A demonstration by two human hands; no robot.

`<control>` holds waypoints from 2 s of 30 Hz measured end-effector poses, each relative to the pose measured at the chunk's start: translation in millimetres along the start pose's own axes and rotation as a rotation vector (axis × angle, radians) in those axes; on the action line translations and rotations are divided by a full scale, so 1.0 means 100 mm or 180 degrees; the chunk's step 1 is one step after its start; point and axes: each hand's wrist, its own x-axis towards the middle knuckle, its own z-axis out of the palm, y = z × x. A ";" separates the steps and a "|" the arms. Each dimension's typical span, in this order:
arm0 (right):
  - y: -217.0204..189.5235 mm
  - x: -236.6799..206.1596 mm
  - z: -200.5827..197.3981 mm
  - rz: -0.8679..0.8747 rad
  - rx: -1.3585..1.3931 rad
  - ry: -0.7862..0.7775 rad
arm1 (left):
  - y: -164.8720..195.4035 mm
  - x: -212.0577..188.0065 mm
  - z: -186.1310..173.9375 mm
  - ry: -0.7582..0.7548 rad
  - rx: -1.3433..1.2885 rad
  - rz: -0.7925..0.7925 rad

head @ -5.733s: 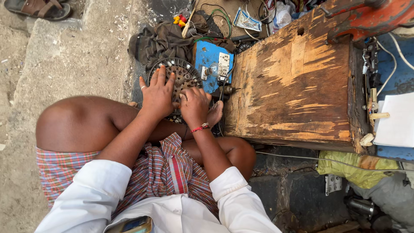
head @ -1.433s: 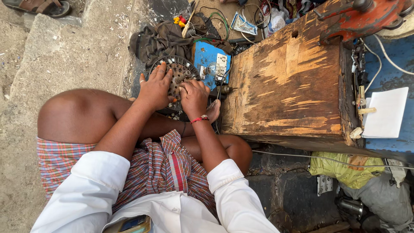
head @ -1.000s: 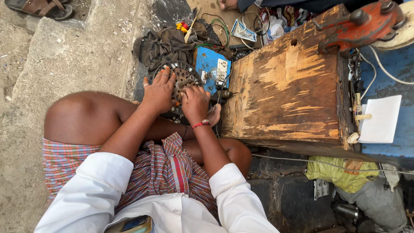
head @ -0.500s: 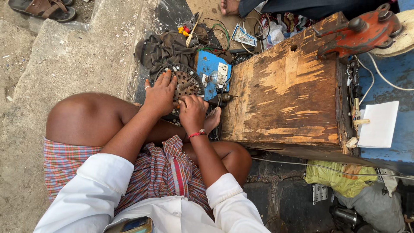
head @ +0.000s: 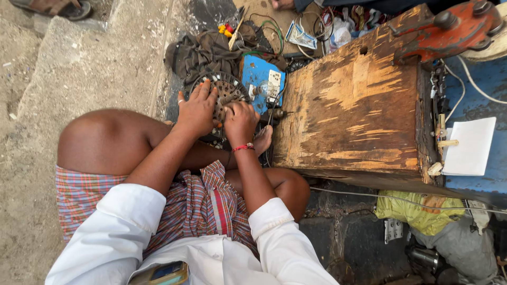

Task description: The person sits on the ground and works on a circular motor rotor, pressing and fitting material into the slots around its rim one slot at a time, turning the rotor as they go. They occasionally hold small pieces in both hands before fitting them into the slots.

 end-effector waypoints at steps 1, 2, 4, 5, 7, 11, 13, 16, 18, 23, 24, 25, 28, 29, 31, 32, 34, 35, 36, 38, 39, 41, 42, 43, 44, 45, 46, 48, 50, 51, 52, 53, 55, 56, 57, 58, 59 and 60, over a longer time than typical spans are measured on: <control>0.00 0.00 0.00 -0.0004 0.0014 -0.0040 | 0.00 0.01 -0.01 -0.0011 0.0001 0.0001; 0.00 0.00 0.00 -0.0010 0.0020 -0.0098 | 0.00 0.01 -0.01 -0.0031 -0.0012 -0.0006; 0.00 -0.07 -0.04 -0.0055 0.0058 -0.0197 | 0.01 0.02 -0.01 -0.0082 -0.0031 -0.0019; 0.00 -0.12 -0.07 -0.0104 0.0106 -0.0217 | 0.01 0.02 -0.01 -0.0094 -0.0018 -0.0023; 0.01 -0.13 -0.08 -0.0172 0.0102 -0.0204 | 0.01 0.01 0.00 -0.0083 0.0002 -0.0012; -0.02 -0.03 -0.02 -0.0048 -0.0085 -0.0103 | 0.01 -0.02 0.01 -0.0032 -0.0006 0.0015; -0.04 0.00 0.00 0.0008 -0.0092 -0.0073 | 0.00 0.00 0.00 -0.0003 -0.0014 0.0008; -0.07 -0.11 -0.04 0.0000 0.0012 -0.0148 | 0.00 0.01 -0.01 -0.0032 -0.0019 -0.0022; -0.07 -0.14 -0.04 0.0030 0.0066 -0.0245 | 0.00 0.01 0.00 -0.0080 -0.0037 -0.0011; -0.06 -0.05 0.02 0.0219 -0.0167 -0.0027 | 0.01 -0.01 0.02 0.0045 -0.0013 0.0065; -0.07 -0.06 0.03 0.0267 -0.0197 -0.0003 | 0.00 0.00 0.01 0.0091 -0.0018 0.0035; -0.08 -0.06 0.03 0.0183 -0.0128 0.0000 | 0.00 0.00 0.01 0.0065 -0.0041 0.0006; -0.09 -0.16 0.00 0.0075 0.0038 -0.0082 | 0.00 -0.01 -0.01 -0.0006 -0.0078 -0.0042; -0.09 -0.19 -0.01 0.0111 0.0053 -0.0148 | 0.00 -0.02 -0.02 0.0007 -0.0078 -0.0025; -0.09 -0.18 -0.01 0.0174 0.0101 -0.0189 | 0.01 -0.03 -0.03 0.0034 -0.0055 -0.0030; -0.07 -0.16 -0.01 0.0226 0.0116 -0.0146 | 0.01 -0.03 -0.03 0.0039 -0.0033 -0.0017; -0.06 -0.10 0.01 0.0282 0.0130 -0.0034 | 0.01 -0.01 -0.03 -0.0029 -0.0032 0.0012; -0.06 -0.08 0.02 0.0273 0.0150 0.0005 | 0.00 0.00 -0.03 -0.0107 -0.0053 -0.0010; -0.07 -0.06 0.03 0.0271 0.0160 0.0025 | 0.00 0.01 -0.02 -0.0201 -0.0089 -0.0037; -0.10 -0.09 0.02 0.0287 0.0080 0.0005 | -0.02 0.03 -0.01 -0.0094 -0.0108 0.0027; -0.13 -0.11 0.02 0.0318 0.0045 -0.0005 | -0.04 0.02 0.00 -0.0059 -0.0106 0.0068; -0.20 -0.16 0.04 0.0412 0.0024 0.0029 | -0.06 0.02 0.02 -0.0025 -0.0075 0.0084; -0.23 -0.17 0.05 0.0456 0.0012 0.0052 | -0.06 0.01 0.03 -0.0003 -0.0058 0.0095; -0.26 -0.17 0.06 0.0444 0.0002 -0.0009 | -0.07 0.00 0.03 0.0025 -0.0058 0.0095; -0.27 -0.16 0.06 0.0429 -0.0006 -0.0054 | -0.07 0.00 0.04 0.0066 -0.0052 0.0103; -0.27 -0.15 0.06 0.0392 -0.0004 -0.0100 | -0.08 0.00 0.04 0.0123 -0.0044 0.0095; -0.26 -0.13 0.05 0.0401 -0.0008 -0.0070 | -0.07 0.00 0.03 0.0067 -0.0049 0.0089; -0.20 -0.10 0.02 0.0406 -0.0030 -0.0028 | -0.06 -0.01 0.01 -0.0045 -0.0079 0.0065; -0.14 -0.09 0.00 0.0323 -0.0006 -0.0016 | -0.04 -0.01 -0.01 0.0001 -0.0089 0.0074; -0.12 -0.10 -0.01 0.0306 0.0000 -0.0050 | -0.04 -0.02 -0.01 -0.0019 -0.0108 0.0066; -0.12 -0.12 -0.01 0.0193 -0.0063 -0.0089 | -0.03 -0.03 -0.01 -0.0020 -0.0115 0.0034; -0.12 -0.14 0.01 0.0096 -0.0115 -0.0074 | -0.02 -0.04 -0.01 -0.0001 -0.0086 0.0043; -0.10 -0.12 0.02 0.0104 -0.0140 0.0006 | -0.04 -0.01 -0.03 0.0027 -0.0048 0.0062; -0.09 -0.13 0.02 0.0234 -0.0128 0.0005 | -0.03 -0.03 -0.02 -0.0026 -0.0072 0.0047; -0.09 -0.12 0.02 0.0368 -0.0129 -0.0017 | -0.04 -0.03 -0.01 -0.0095 -0.0114 0.0028; -0.09 -0.12 0.03 0.0404 -0.0083 -0.0040 | -0.04 -0.02 -0.01 -0.0089 -0.0102 0.0037; -0.08 -0.12 0.03 0.0422 -0.0040 -0.0060 | -0.05 -0.02 0.00 -0.0067 -0.0095 0.0041; -0.09 -0.12 0.04 0.0457 -0.0005 -0.0089 | -0.04 -0.02 0.01 -0.0063 -0.0093 0.0052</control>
